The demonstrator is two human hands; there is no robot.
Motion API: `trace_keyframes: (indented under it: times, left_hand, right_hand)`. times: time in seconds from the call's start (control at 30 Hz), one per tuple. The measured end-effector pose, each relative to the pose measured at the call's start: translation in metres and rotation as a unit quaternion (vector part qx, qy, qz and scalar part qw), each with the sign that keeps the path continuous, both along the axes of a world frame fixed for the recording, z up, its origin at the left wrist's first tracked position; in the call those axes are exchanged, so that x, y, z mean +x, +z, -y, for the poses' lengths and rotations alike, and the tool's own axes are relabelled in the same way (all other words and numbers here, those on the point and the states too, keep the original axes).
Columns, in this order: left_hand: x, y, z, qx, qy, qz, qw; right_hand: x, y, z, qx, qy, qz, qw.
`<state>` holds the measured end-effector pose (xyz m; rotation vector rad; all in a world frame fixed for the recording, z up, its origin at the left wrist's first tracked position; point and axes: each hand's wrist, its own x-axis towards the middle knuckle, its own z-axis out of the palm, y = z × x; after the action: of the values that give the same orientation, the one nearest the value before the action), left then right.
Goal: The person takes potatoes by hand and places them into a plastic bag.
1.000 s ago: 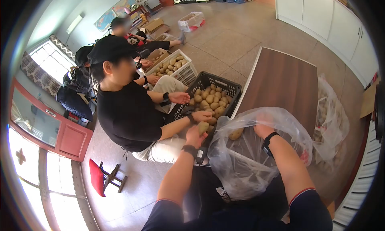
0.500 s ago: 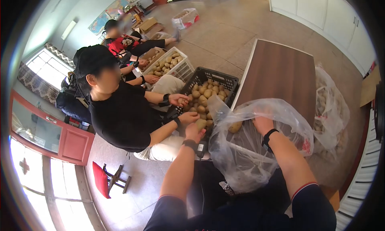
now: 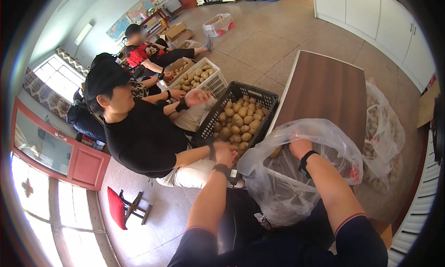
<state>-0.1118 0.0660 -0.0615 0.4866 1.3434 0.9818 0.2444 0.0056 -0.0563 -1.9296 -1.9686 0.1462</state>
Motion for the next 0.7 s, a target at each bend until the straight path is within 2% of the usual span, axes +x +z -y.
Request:
trace_keyframes:
  times: [0.07,0.17,0.3,0.37,0.4,0.43,0.5,0.57,0.63,0.7]
  left_hand:
    - [0.013,0.014,0.003,-0.02,0.04,-0.052,0.998]
    - [0.013,0.011,0.003,0.004,0.046,-0.034,0.998]
    - [0.017,0.02,0.006,0.016,0.053,-0.033,0.998]
    - [0.019,0.022,0.006,0.007,0.054,-0.066,0.996]
    - [0.019,0.023,0.006,0.01,0.056,-0.064,0.996]
    - [0.017,0.019,0.004,0.013,0.049,-0.073,0.996]
    - [0.02,0.026,0.005,0.019,0.044,-0.078,0.996]
    - [0.03,0.053,0.016,0.029,0.069,-0.017,0.997]
    - [0.038,0.077,0.022,0.061,0.098,-0.013,0.993]
    - [0.042,0.106,0.028,0.1,0.128,-0.005,0.987]
  right_hand:
    - [-0.003,0.015,0.002,-0.057,0.003,0.025,0.998]
    - [-0.008,0.035,0.006,-0.106,-0.006,0.029,0.994]
    - [-0.004,0.013,0.011,-0.068,-0.001,0.013,0.998]
    - [-0.005,0.021,0.021,-0.011,-0.006,0.012,1.0]
    - [-0.002,0.026,0.026,-0.096,0.008,0.022,0.995]
    - [-0.003,0.025,0.028,-0.091,0.009,0.025,0.995]
    - [-0.004,0.014,0.043,-0.014,-0.01,0.078,0.997]
    - [-0.006,0.016,0.052,-0.041,-0.011,0.083,0.996]
    - [-0.007,0.015,0.062,0.02,-0.004,0.086,0.996]
    - [-0.004,0.011,0.069,0.029,0.005,0.09,0.995]
